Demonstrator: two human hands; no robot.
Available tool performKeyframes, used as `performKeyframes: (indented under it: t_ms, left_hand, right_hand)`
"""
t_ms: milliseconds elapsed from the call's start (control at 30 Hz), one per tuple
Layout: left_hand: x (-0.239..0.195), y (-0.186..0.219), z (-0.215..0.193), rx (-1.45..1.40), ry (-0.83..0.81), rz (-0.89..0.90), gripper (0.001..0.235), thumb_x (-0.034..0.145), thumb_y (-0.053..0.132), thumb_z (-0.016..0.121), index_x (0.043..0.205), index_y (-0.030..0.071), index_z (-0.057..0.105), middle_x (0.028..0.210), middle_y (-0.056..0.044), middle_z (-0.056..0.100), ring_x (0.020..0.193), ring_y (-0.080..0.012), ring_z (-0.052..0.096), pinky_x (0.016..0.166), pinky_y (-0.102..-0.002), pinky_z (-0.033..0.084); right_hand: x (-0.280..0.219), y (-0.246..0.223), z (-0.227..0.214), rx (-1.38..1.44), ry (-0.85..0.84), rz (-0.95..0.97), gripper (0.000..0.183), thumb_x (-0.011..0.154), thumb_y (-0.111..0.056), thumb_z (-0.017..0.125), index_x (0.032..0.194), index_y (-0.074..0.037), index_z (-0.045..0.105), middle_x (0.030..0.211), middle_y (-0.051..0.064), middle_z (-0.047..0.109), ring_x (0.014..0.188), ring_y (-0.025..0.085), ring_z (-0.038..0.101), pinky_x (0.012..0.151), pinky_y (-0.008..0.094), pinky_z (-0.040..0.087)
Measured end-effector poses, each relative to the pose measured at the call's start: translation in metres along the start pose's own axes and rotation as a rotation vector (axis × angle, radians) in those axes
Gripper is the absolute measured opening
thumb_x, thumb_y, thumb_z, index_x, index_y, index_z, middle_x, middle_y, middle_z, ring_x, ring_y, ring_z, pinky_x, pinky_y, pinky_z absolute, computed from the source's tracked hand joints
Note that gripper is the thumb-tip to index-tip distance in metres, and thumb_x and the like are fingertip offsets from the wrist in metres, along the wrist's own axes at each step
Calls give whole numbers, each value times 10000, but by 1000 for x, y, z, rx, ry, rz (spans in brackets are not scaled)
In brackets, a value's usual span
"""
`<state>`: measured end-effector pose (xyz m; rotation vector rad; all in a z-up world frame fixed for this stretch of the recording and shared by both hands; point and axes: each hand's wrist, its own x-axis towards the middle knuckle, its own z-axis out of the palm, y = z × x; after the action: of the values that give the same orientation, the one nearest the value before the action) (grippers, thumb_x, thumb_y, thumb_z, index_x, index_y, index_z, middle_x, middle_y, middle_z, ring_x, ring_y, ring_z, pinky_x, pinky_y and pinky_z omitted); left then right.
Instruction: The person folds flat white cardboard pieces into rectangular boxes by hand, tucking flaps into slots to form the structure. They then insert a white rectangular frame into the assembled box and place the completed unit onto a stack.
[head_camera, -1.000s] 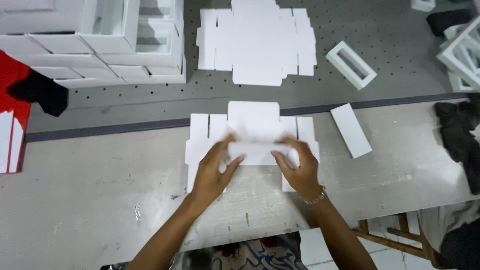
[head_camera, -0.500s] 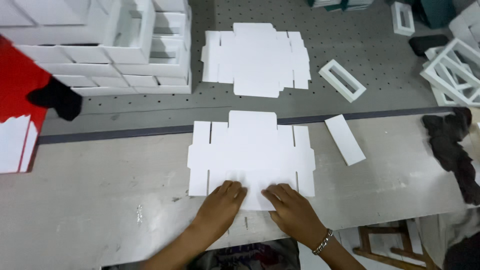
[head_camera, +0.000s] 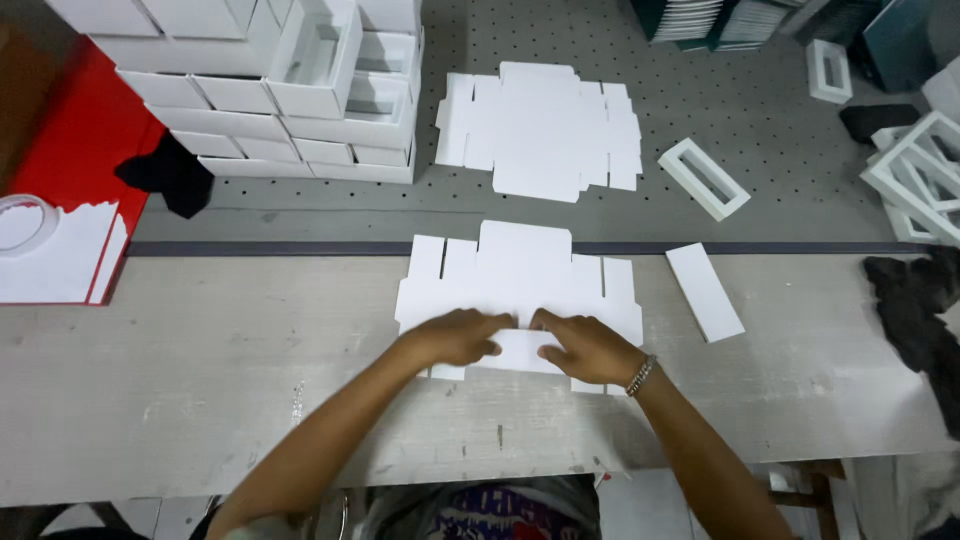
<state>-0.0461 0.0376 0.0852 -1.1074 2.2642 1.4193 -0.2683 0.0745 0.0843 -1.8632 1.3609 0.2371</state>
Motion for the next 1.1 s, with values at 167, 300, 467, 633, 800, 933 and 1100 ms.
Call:
performKeyframes:
  t_ms: [167,300,467,633,800,933,1100]
  left_hand:
    - [23,-6,0,113,4,-2,558,984,126,571,1522,101,423,1456,-266,542,1342,-475,516,1079,-583,426]
    - [35,-8,14,395,211,63,471,923,110,643,1388,93,569,1314,-246,615,1210,-428,600,957,-517,518]
    - [40,-31,48,540,415,258,440,881,23,677,1315,20,606,1184,-207,608,1159,-369,574,963,-496,503]
    - [31,-51,104,476,685,447,404,903,-19,680,1299,-70,620,1203,-275,627,1223,-413,575,1055,-551,491]
    - [16,-42,116,450,489,302,1135,894,766,492,1580,-95,214,1672,-279,191,1554,-405,134,1268,-526,2]
    - [24,-31,116,479,291,116,1436,683,989,397,1592,-77,78,1689,-266,28,1560,-437,-51,1270,-489,-148]
    - [28,-26,111,511,208,78,1516,625,955,576,1604,-55,10,1697,-239,-54,1556,-426,-119,1252,-503,-162]
  right_hand:
    - [2,-9,3,-52,105,88,507,979,-169,589,1449,-106,410,1446,208,537,1324,422,550,931,501,544]
    - [4,5,20,-96,366,26,577,912,-182,714,1430,-76,484,1443,213,447,1357,405,479,962,486,542]
    - [28,47,71,-316,625,-93,475,923,-245,712,1375,-167,588,1409,137,483,1362,384,482,994,495,474]
    - [29,48,88,-312,655,-150,500,1043,-299,543,1525,-179,479,1606,134,394,1511,340,333,1129,527,327]
    - [22,42,86,-488,561,-219,1092,864,-735,555,1598,23,276,1680,257,225,1560,429,141,1231,628,64]
    - [34,38,92,-475,458,-204,1427,653,-952,549,1606,43,179,1691,250,160,1581,380,93,1268,575,-13]
    - [36,36,91,-415,471,-192,1391,661,-867,655,1600,57,208,1682,285,142,1570,424,85,1282,532,64]
